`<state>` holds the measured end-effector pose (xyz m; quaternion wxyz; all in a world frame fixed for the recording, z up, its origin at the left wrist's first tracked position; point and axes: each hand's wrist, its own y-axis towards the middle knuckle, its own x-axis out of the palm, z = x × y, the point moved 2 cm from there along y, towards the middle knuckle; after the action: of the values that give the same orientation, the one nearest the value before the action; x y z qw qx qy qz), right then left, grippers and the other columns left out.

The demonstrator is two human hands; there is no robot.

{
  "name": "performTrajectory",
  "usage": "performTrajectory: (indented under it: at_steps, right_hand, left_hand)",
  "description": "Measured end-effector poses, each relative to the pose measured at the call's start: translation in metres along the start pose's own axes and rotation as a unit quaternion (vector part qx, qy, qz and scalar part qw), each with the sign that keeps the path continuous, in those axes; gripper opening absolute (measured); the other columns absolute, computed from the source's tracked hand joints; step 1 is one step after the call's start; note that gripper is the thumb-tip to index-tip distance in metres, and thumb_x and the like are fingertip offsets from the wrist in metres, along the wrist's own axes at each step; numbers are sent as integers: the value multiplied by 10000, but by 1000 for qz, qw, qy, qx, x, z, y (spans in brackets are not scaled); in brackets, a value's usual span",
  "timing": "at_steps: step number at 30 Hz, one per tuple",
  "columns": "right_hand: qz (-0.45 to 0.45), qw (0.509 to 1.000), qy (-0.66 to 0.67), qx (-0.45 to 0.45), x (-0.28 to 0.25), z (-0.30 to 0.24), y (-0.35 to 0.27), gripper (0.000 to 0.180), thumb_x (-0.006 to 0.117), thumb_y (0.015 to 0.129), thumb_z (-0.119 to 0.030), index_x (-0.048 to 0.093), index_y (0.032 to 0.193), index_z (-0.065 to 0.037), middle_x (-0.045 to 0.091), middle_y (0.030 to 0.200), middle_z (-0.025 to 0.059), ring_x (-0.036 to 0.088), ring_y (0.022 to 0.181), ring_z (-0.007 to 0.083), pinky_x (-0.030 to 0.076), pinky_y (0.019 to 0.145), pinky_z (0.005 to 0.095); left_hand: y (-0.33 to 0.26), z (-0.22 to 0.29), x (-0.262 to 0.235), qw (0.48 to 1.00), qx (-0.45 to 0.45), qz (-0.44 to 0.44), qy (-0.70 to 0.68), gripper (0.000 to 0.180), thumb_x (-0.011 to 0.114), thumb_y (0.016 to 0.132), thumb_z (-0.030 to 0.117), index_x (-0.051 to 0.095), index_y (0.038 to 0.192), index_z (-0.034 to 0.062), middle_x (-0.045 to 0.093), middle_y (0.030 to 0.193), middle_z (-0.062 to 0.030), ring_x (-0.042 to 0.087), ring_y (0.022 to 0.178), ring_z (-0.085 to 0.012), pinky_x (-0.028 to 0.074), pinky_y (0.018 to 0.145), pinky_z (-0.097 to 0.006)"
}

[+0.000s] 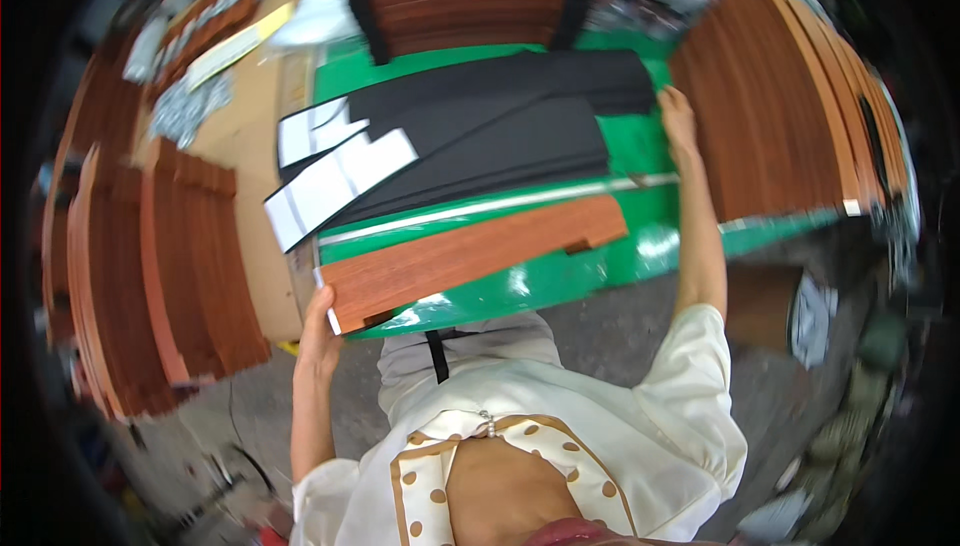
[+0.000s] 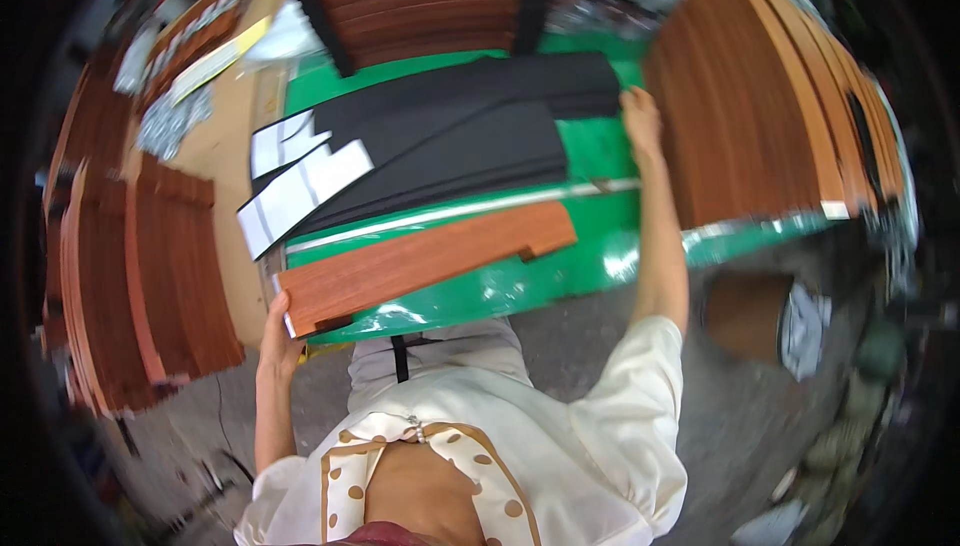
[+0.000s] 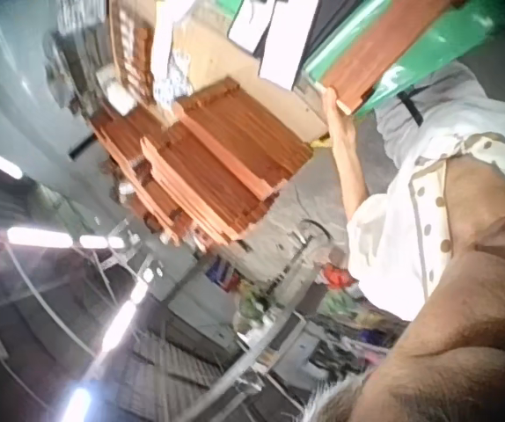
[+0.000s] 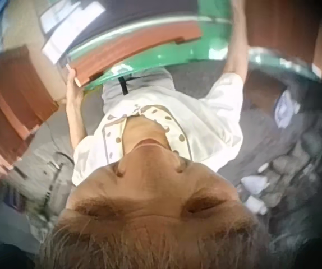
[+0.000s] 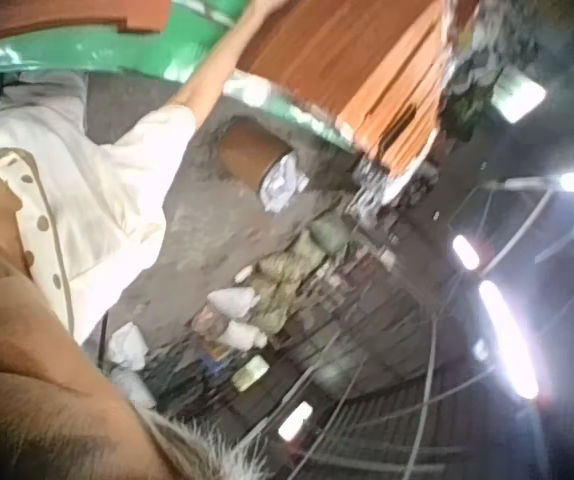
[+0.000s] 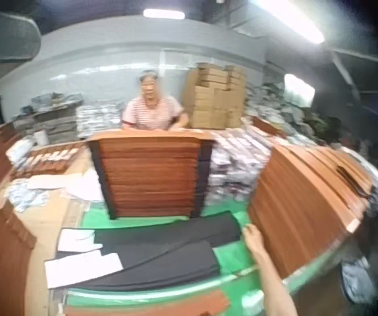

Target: Applying black adhesive strips to wooden components in a furniture manufacturing setting.

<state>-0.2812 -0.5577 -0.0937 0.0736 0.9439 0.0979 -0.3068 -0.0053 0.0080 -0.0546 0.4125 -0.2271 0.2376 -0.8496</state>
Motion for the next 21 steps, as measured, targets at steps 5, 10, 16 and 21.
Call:
performTrajectory:
  at_steps: [5, 10, 16, 21]
  right_hand:
    - [-40, 997, 26, 65, 3, 10, 36, 550, 468, 946, -301, 360, 1402, -14, 416, 1414, 176, 383, 1320, 268, 297, 1073, 353]
    - [-94, 993, 16, 72, 20, -1, 38, 482, 476, 947, -233, 420, 1370, -11, 428, 1416, 140, 394, 1315, 251, 293, 1076, 338]
    - [-151, 984, 67, 72, 34, -28, 17, 465, 477, 930, -140, 418, 1372, -9, 447, 1399, 142, 417, 1295, 241, 295, 1072, 321]
    - [-249, 955, 155, 44, 55, -34, -1, 473, 504, 922, -147, 427, 1368, -9, 461, 1379, 160, 428, 1278, 253, 313, 1061, 328]
  left_hand:
    - [-7, 20, 21, 999, -24, -23, 37, 844, 664, 744, 563, 379, 1389, 99, 445, 1361, -74, 409, 1268, -211, 341, 1023, -388]
    - [-10, 15, 16, 998, -37, 5, 41, 882, 661, 727, 591, 368, 1401, 104, 437, 1366, -86, 394, 1282, -227, 351, 1017, -390]
    - [-10, 14, 15, 998, -35, 12, 51, 891, 662, 717, 590, 362, 1407, 112, 422, 1380, -99, 386, 1293, -236, 346, 1031, -411]
    - [-8, 14, 19, 998, -38, 16, 54, 881, 653, 717, 593, 373, 1404, 117, 411, 1389, -99, 384, 1296, -248, 348, 1029, -424]
